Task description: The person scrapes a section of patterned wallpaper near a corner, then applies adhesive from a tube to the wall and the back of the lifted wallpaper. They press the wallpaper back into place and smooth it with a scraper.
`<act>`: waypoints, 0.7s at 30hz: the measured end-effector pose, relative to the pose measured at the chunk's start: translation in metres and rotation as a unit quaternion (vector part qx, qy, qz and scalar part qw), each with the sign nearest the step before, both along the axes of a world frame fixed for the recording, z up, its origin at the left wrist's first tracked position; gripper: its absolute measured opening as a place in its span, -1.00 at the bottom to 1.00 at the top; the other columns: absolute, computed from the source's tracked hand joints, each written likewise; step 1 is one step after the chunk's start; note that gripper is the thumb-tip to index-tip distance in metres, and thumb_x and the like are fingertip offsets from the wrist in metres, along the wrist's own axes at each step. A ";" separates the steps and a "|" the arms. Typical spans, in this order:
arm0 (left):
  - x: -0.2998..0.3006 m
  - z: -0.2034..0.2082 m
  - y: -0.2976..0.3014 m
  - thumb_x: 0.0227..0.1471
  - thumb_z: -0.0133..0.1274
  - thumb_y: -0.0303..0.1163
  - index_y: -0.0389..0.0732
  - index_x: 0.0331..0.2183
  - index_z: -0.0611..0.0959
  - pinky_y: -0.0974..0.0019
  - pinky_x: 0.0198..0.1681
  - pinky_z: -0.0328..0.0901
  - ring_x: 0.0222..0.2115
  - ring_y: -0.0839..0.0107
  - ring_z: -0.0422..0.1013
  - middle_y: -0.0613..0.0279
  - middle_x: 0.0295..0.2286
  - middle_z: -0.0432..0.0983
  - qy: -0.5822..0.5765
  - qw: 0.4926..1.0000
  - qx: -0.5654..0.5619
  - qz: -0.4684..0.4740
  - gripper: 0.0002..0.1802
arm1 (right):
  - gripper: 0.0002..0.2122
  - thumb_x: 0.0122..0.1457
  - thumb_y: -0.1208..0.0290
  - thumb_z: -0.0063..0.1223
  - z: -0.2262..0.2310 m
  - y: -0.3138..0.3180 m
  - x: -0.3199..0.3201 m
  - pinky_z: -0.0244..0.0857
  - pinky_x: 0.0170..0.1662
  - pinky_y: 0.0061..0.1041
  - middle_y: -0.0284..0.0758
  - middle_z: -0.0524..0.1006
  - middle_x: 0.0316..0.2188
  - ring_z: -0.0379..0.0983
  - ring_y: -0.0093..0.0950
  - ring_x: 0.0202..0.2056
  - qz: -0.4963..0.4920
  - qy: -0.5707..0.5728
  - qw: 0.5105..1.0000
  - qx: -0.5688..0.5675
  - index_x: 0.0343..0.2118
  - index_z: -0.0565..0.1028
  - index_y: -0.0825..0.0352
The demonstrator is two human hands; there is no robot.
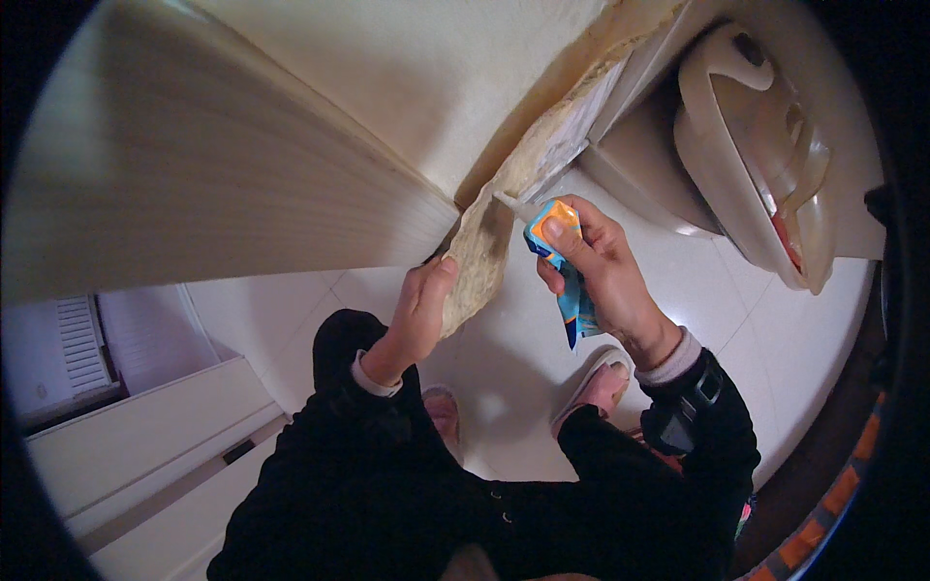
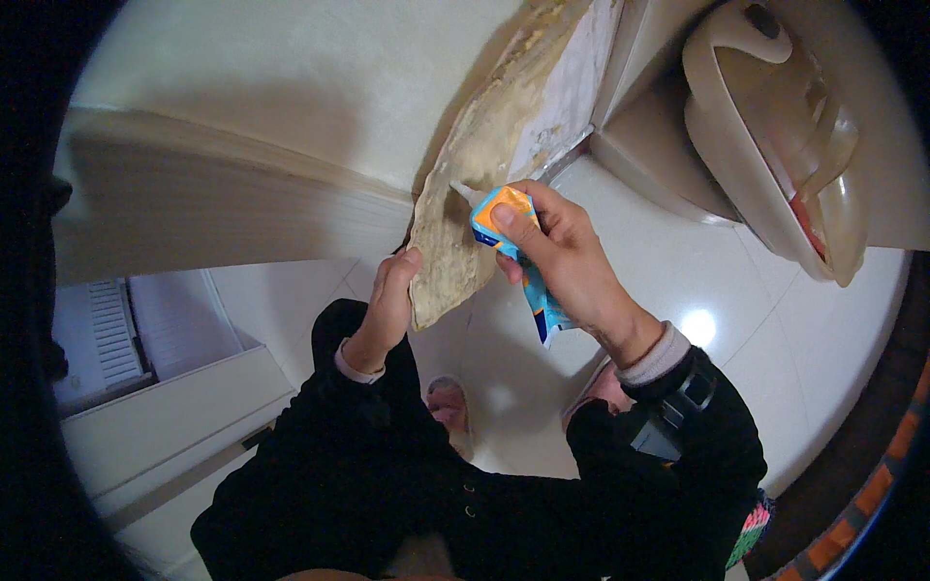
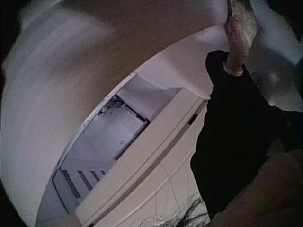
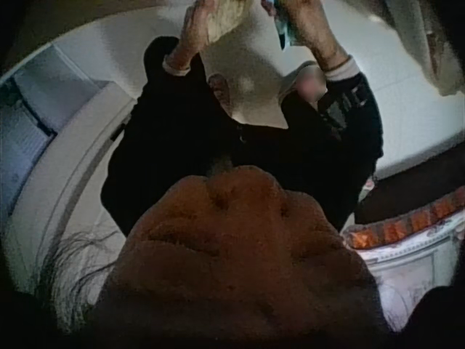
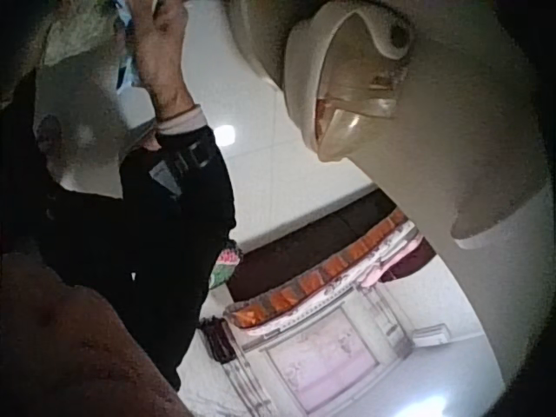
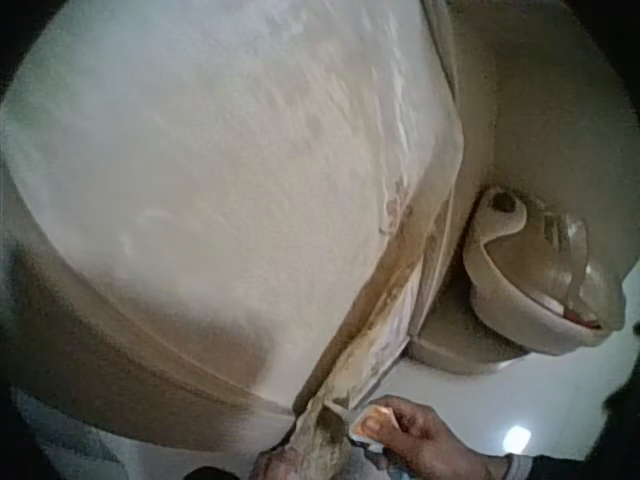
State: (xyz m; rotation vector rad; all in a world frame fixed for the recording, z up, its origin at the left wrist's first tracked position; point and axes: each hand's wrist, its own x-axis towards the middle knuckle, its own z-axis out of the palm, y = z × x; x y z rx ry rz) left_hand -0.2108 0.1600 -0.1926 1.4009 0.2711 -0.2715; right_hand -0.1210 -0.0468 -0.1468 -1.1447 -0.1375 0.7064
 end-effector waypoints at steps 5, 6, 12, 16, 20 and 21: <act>0.001 0.004 0.000 0.25 -0.30 -0.20 -0.45 0.06 0.40 0.34 0.06 0.25 -0.07 0.40 0.43 0.09 -0.07 0.48 0.004 1.000 -0.007 -0.007 -0.46 | -0.80 0.30 0.26 0.00 -0.010 0.005 -0.005 0.14 -0.54 -0.71 -0.44 0.38 -0.51 0.27 -0.67 -0.62 0.002 0.032 0.999 0.025 -0.27 0.41 0.32; 0.001 0.004 0.001 0.25 -0.30 -0.20 -0.45 0.05 0.41 0.34 0.05 0.25 -0.07 0.41 0.43 0.10 -0.07 0.49 0.008 1.000 -0.007 -0.009 -0.46 | -0.80 0.30 0.26 0.00 -0.012 0.006 -0.006 0.14 -0.55 -0.71 -0.44 0.39 -0.51 0.27 -0.67 -0.62 0.003 0.034 0.999 0.025 -0.28 0.41 0.32; 0.000 0.007 -0.001 0.26 -0.29 -0.19 -0.41 0.01 0.45 0.34 0.02 0.27 -0.09 0.41 0.44 0.12 -0.12 0.51 0.032 0.999 -0.022 0.015 -0.48 | -0.79 0.30 0.26 0.00 -0.025 0.005 -0.019 0.17 -0.55 -0.71 -0.43 0.42 -0.50 0.31 -0.66 -0.61 0.033 0.059 0.998 0.012 -0.31 0.42 0.33; 0.002 0.006 -0.002 0.27 -0.30 -0.18 -0.39 -0.01 0.46 0.33 0.01 0.28 -0.12 0.41 0.44 0.13 -0.14 0.51 0.027 0.999 -0.026 0.015 -0.50 | -0.74 0.30 0.21 0.00 -0.039 0.007 -0.034 0.24 -0.51 -0.72 -0.44 0.49 -0.47 0.34 -0.73 -0.59 0.071 0.087 0.994 0.013 -0.20 0.47 0.35; 0.002 0.003 -0.003 0.28 -0.33 -0.17 -0.39 -0.01 0.46 0.29 0.03 0.27 -0.12 0.40 0.43 0.12 -0.13 0.50 0.004 0.999 -0.030 0.018 -0.49 | -0.73 0.30 0.20 -0.01 -0.052 0.008 -0.047 0.29 -0.49 -0.72 -0.44 0.50 -0.46 0.37 -0.73 -0.57 0.122 0.092 0.988 0.001 -0.18 0.47 0.35; 0.002 0.002 -0.002 0.28 -0.34 -0.17 -0.39 0.00 0.45 0.28 0.05 0.26 -0.10 0.39 0.43 0.11 -0.12 0.49 0.000 1.000 -0.025 0.006 -0.48 | -0.72 0.30 0.20 -0.02 -0.055 0.008 -0.050 0.30 -0.48 -0.71 -0.43 0.50 -0.44 0.38 -0.71 -0.55 0.131 0.087 0.987 -0.001 -0.18 0.47 0.35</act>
